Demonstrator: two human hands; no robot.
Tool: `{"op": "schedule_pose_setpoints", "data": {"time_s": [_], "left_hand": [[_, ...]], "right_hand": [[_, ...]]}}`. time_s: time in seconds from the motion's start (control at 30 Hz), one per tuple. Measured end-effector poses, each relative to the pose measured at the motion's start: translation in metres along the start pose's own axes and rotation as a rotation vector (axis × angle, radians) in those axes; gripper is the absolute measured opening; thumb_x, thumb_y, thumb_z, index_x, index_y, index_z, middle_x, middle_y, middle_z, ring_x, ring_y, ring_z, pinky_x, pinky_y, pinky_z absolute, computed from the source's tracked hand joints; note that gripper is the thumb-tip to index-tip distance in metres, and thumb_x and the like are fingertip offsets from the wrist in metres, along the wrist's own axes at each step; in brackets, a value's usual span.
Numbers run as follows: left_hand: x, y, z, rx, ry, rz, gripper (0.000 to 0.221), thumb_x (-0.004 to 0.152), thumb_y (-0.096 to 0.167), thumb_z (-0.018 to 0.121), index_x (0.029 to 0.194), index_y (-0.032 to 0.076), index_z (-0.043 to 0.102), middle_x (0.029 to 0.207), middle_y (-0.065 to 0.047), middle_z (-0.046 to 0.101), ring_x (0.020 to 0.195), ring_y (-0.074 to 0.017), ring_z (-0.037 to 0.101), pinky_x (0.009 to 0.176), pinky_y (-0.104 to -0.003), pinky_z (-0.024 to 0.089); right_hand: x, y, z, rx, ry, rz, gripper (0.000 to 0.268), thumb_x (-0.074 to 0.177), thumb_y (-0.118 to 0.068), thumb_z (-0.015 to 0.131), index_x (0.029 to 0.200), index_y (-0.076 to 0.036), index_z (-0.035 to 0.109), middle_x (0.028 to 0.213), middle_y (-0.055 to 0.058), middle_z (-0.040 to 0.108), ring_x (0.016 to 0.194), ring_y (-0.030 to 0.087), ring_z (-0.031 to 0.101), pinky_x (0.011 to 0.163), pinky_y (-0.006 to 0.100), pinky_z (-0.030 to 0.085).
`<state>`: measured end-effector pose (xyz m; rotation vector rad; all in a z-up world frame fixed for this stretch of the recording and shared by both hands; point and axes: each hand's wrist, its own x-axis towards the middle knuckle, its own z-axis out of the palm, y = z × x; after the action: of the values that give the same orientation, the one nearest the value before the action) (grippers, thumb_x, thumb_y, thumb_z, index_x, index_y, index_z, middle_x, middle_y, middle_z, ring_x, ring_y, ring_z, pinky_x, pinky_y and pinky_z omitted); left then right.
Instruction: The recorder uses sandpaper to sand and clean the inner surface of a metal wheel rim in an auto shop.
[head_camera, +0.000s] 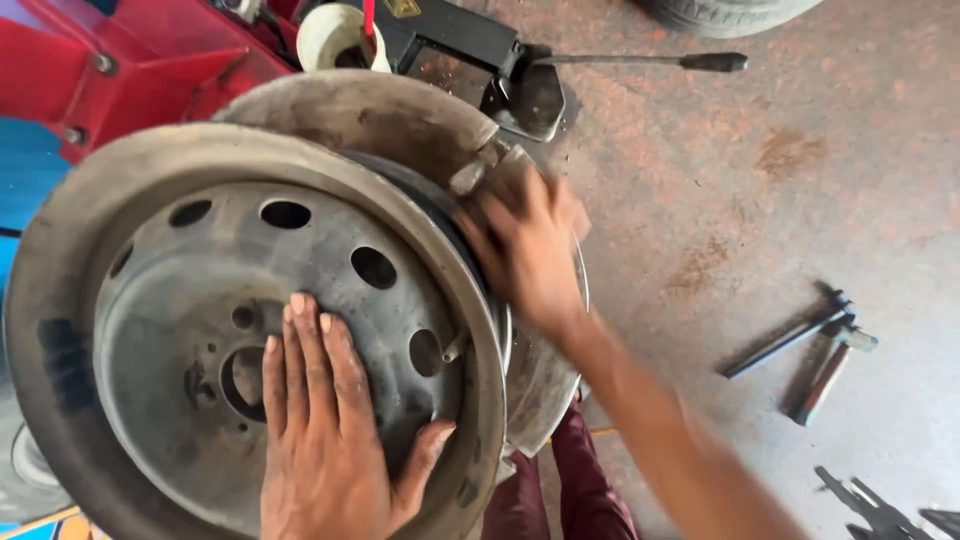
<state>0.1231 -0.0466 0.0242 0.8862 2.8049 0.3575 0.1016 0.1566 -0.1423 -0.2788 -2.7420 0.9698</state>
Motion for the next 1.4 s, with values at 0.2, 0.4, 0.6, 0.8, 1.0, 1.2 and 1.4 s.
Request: {"op": "schedule_pose_setpoints", "data": {"time_s": [0.2, 0.4, 0.6, 0.8, 1.0, 1.2, 1.4], "left_hand": [[-0.009, -0.013, 0.002, -0.026, -0.010, 0.118, 0.108, 0.081, 0.056, 0.066, 0.143, -0.022, 0.023, 0.148, -0.049, 0.026, 0.142, -0.0617, 0.025, 0.116, -0.067, 0.019], [-0.015, -0.020, -0.005, -0.008, -0.081, 0.177, 0.107, 0.079, 0.056, 0.067, 0.141, -0.022, 0.027, 0.148, -0.048, 0.029, 0.141, -0.0601, 0.029, 0.115, -0.066, 0.022], [-0.022, -0.027, 0.000, -0.008, -0.081, 0.228, 0.106, 0.082, 0.059, 0.066, 0.139, -0.022, 0.028, 0.145, -0.047, 0.031, 0.139, -0.0597, 0.032, 0.115, -0.065, 0.024], [-0.018, -0.025, -0.008, -0.010, -0.113, 0.221, 0.104, 0.081, 0.058, 0.067, 0.139, -0.021, 0.031, 0.146, -0.046, 0.032, 0.141, -0.0581, 0.032, 0.115, -0.064, 0.025], [-0.022, -0.030, -0.001, -0.033, -0.065, 0.241, 0.104, 0.082, 0.059, 0.065, 0.140, -0.020, 0.031, 0.147, -0.045, 0.032, 0.140, -0.0577, 0.032, 0.116, -0.063, 0.025], [-0.019, -0.024, -0.006, -0.012, -0.082, 0.216, 0.105, 0.081, 0.059, 0.065, 0.140, -0.021, 0.032, 0.147, -0.045, 0.032, 0.139, -0.0575, 0.034, 0.114, -0.062, 0.027], [-0.018, -0.025, -0.007, -0.013, -0.059, 0.247, 0.099, 0.084, 0.055, 0.064, 0.139, -0.022, 0.035, 0.149, -0.045, 0.031, 0.141, -0.0575, 0.033, 0.116, -0.061, 0.027]], "right_hand": [[-0.020, 0.000, -0.001, 0.060, -0.007, 0.044, 0.023, 0.101, -0.035, 0.068, 0.113, -0.016, 0.074, 0.133, 0.023, 0.051, 0.127, 0.047, 0.041, 0.104, 0.060, 0.035], [-0.049, -0.003, 0.001, -0.097, -0.005, 0.074, 0.031, 0.096, -0.039, 0.068, 0.115, -0.016, 0.074, 0.136, 0.025, 0.051, 0.125, 0.052, 0.041, 0.100, 0.065, 0.034], [0.010, 0.000, -0.002, 0.100, -0.043, -0.053, 0.024, 0.102, -0.035, 0.064, 0.109, -0.014, 0.072, 0.131, 0.030, 0.050, 0.116, 0.052, 0.045, 0.099, 0.064, 0.038], [-0.081, -0.016, -0.002, -0.067, 0.038, 0.198, 0.031, 0.094, -0.035, 0.069, 0.113, -0.011, 0.073, 0.132, 0.026, 0.054, 0.124, 0.052, 0.045, 0.103, 0.067, 0.035], [-0.085, -0.004, 0.018, -0.128, 0.039, 0.309, 0.037, 0.095, -0.037, 0.071, 0.121, -0.011, 0.073, 0.144, 0.031, 0.050, 0.132, 0.062, 0.037, 0.106, 0.075, 0.031], [-0.131, -0.016, 0.006, -0.094, -0.001, 0.323, 0.037, 0.094, -0.039, 0.068, 0.118, -0.011, 0.073, 0.139, 0.025, 0.056, 0.128, 0.054, 0.043, 0.103, 0.069, 0.035], [-0.017, -0.005, 0.003, -0.037, -0.003, 0.227, 0.031, 0.100, -0.042, 0.069, 0.110, -0.013, 0.075, 0.138, 0.027, 0.055, 0.119, 0.050, 0.048, 0.096, 0.061, 0.041]]}}
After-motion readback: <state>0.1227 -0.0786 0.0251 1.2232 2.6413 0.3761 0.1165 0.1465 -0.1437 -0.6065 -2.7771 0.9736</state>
